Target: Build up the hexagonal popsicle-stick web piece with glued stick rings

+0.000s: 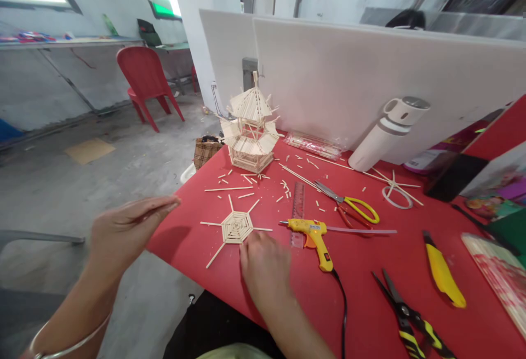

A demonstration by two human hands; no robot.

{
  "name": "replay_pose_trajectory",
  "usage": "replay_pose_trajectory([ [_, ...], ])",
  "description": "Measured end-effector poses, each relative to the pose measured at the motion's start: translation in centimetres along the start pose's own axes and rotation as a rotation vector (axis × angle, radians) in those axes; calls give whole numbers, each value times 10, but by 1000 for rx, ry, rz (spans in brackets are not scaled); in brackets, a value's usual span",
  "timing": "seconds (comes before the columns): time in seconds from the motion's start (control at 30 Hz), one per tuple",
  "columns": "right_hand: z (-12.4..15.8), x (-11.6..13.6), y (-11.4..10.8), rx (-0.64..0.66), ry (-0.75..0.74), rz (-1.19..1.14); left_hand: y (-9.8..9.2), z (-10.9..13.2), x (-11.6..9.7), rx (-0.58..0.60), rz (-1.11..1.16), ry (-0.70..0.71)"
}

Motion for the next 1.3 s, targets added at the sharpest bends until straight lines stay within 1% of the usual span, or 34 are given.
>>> replay_pose_trajectory([
  [0.07, -14, -3, -16, -178, -19, -87, 4, 4, -10, 133, 155, -48],
  [0.1, -21, -3, -19, -211, -39, -115, 8, 7, -14, 213, 275, -97],
  [0.13, -26, -1, -19, -192, -61, -131, 13, 9, -18, 279, 406, -159],
  [0.17, -30, 2, -17, -143, -77, -140, 19, 10, -21, 316, 529, -226],
  [0.2, -31, 8, -16, -88, -99, -153, 25, 11, -24, 321, 625, -289],
  [0.23, -28, 15, -16, -46, -135, -181, 33, 12, -28, 310, 690, -342],
  [0.27, -22, 25, -20, -28, -184, -226, 42, 14, -32, 297, 693, -373],
  [0.3, -13, 36, -29, -36, -260, -293, 55, 19, -38, 333, 681, -384],
  [0.33, -1, 46, -40, -36, -350, -378, 71, 27, -46, 429, 653, -374],
  [0.37, 11, 53, -52, -36, -427, -460, 88, 40, -55, 597, 629, -357],
  [0.4, 23, 55, -64, -18, -484, -531, 102, 56, -62, 791, 624, -348],
  [0.43, 32, 51, -76, -9, -499, -594, 110, 70, -65, 934, 634, -347],
  [0.47, 38, 42, -86, -5, -491, -653, 112, 83, -64, 1063, 641, -334],
  [0.5, 38, 26, -93, -14, -392, -697, 110, 90, -60, 1146, 654, -329],
  [0.53, 36, 7, -95, -37, -261, -722, 105, 94, -52, 1201, 673, -337],
  [0.57, 32, -13, -97, -117, -140, -747, 98, 91, -40, 1193, 680, -373],
  [0.6, 29, -31, -96, -222, -37, -748, 89, 83, -25, 1118, 689, -412],
  [0.63, 26, -43, -89, -294, 33, -714, 79, 69, -10, 986, 691, -446],
  [0.67, 22, -47, -75, -304, 70, -649, 68, 54, 6, 828, 671, -468],
  [0.7, 19, -46, -56, -246, 78, -556, 56, 40, 22, 669, 624, -485],
  [0.73, 18, -39, -33, -154, 66, -440, 44, 28, 34, 524, 573, -496],
  [0.77, 17, -31, -13, -85, 48, -329, 33, 19, 44, 402, 535, -503],
  [0.83, 18, -15, 16, -30, 28, -160, 14, 9, 57, 206, 483, -503],
  [0.9, 20, -5, 29, -18, 42, -55, 0, 4, 64, 62, 466, -497],
  [1.0, 21, -2, 31, 1, 86, 27, -18, 2, 76, -153, 497, -516],
  [1.03, 21, -4, 29, 9, 101, 45, -23, 1, 81, -221, 512, -527],
  [1.1, 22, -11, 26, 25, 127, 55, -32, -1, 90, -319, 535, -541],
  [1.2, 22, -21, 24, 40, 157, -23, -39, -2, 98, -353, 512, -542],
  [1.3, 24, -26, 23, 26, 134, -127, -40, 0, 98, -351, 455, -499],
])
Point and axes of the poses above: each hand's wrist, its own z-axis away from the middle knuckle, its own y-axis out of the palm, x = y × z, the point moved 7 cm from there along -z, towards the middle knuckle, and after that the axes turned 12 degrees about -x, right-handed, at the moved point
